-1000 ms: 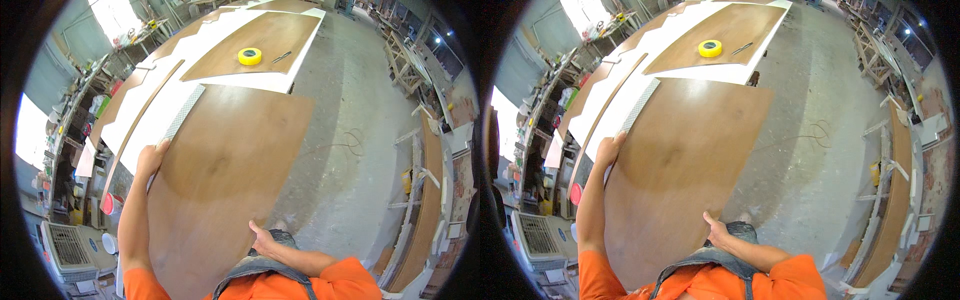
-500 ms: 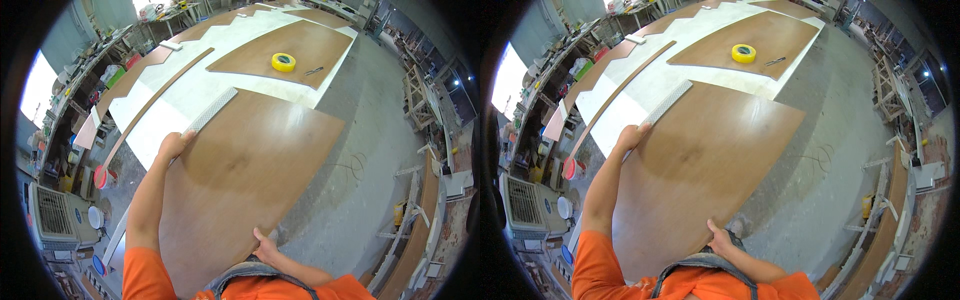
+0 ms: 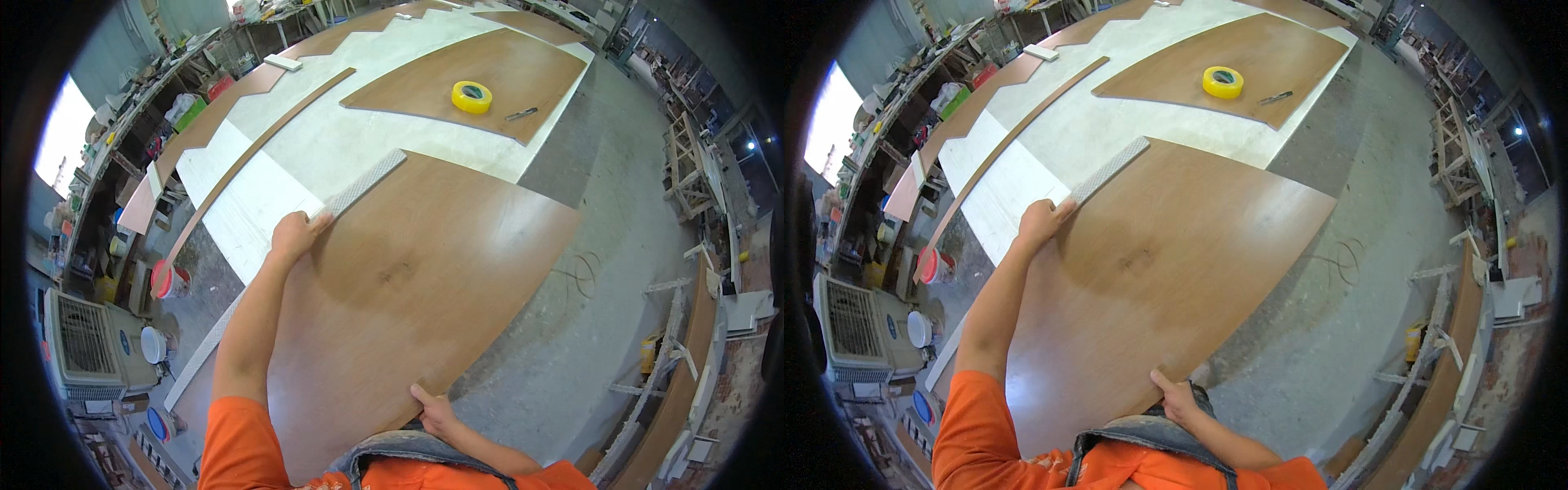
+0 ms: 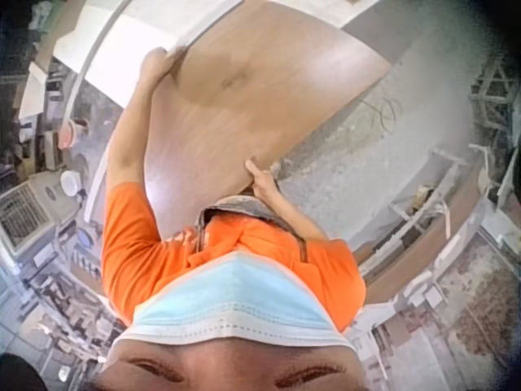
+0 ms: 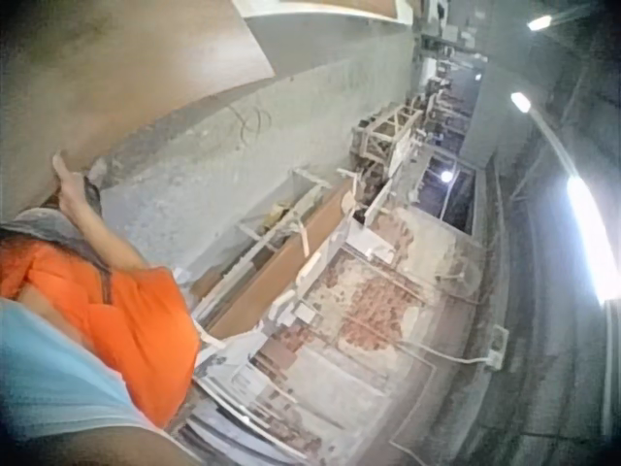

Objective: The person applies yellow tape along the edges of large wooden panels on a workbench, then uses a utility knife to cut the tape. The person lifts and repositions the panels to access different edges and continues taping and cutting.

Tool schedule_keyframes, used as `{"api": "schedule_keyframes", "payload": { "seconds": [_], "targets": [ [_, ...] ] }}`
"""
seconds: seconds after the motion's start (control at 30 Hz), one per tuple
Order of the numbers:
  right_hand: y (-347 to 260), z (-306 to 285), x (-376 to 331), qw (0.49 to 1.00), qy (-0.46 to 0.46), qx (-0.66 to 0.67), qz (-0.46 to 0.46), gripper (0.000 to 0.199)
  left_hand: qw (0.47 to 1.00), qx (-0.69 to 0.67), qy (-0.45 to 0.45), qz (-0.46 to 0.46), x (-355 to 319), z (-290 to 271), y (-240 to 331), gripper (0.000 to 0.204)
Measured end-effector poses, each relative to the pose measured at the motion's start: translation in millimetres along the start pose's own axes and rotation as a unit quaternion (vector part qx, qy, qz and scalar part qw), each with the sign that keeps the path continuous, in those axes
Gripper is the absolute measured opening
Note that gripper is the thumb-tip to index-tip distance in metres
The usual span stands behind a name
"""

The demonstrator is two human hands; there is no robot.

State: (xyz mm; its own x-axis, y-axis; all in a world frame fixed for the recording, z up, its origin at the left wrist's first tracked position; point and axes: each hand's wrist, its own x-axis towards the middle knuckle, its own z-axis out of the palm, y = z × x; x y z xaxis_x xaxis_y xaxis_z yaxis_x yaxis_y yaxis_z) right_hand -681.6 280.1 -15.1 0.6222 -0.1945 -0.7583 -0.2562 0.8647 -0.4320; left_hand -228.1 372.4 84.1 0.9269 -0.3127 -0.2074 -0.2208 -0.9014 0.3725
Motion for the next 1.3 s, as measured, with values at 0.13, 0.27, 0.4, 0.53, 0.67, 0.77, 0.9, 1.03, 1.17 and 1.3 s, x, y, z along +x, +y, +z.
{"api": "schedule_keyframes", "payload": {
  "seconds": [0.13,0.27,0.4,0.53,0.67,0.77,0.9,1.03,1.17,1.3],
  "targets": [
    [2,-5,0,1.000,0.010,-0.015,0.014,0.048,0.998,0.006,0.060,0.035,-18,4,-3,0.069],
    [-1,-1,0,1.000,-0.018,-0.007,-0.017,0.047,0.976,-0.013,0.198,0.088,-52,16,-33,0.066],
    [-8,-3,1,1.000,-0.008,-0.011,0.013,0.044,0.941,-0.030,0.332,0.059,-130,22,-124,0.063],
    [-12,0,-1,0.998,-0.037,-0.018,0.040,0.047,0.891,0.040,0.402,-0.208,-294,37,-269,0.054],
    [-22,-1,0,0.993,-0.052,-0.053,0.093,0.055,0.741,0.010,0.329,-0.586,-499,84,-361,0.076],
    [-25,6,-6,0.982,-0.089,-0.051,0.159,0.055,0.614,-0.305,0.346,-0.641,-650,110,-419,0.101],
    [-54,-8,1,0.993,-0.053,-0.032,0.102,0.052,0.416,-0.666,0.360,-0.502,-565,109,-306,0.086],
    [-147,-45,48,0.995,-0.004,0.069,-0.070,0.043,0.430,-0.769,0.279,-0.383,-578,110,-310,0.081],
    [-209,-31,97,0.973,0.077,0.008,-0.219,0.039,0.418,-0.722,0.296,-0.465,-592,132,-354,0.075],
    [-226,-14,124,0.969,0.126,0.010,-0.211,0.043,0.391,-0.699,0.307,-0.515,-540,117,-307,0.068]
  ]
}}
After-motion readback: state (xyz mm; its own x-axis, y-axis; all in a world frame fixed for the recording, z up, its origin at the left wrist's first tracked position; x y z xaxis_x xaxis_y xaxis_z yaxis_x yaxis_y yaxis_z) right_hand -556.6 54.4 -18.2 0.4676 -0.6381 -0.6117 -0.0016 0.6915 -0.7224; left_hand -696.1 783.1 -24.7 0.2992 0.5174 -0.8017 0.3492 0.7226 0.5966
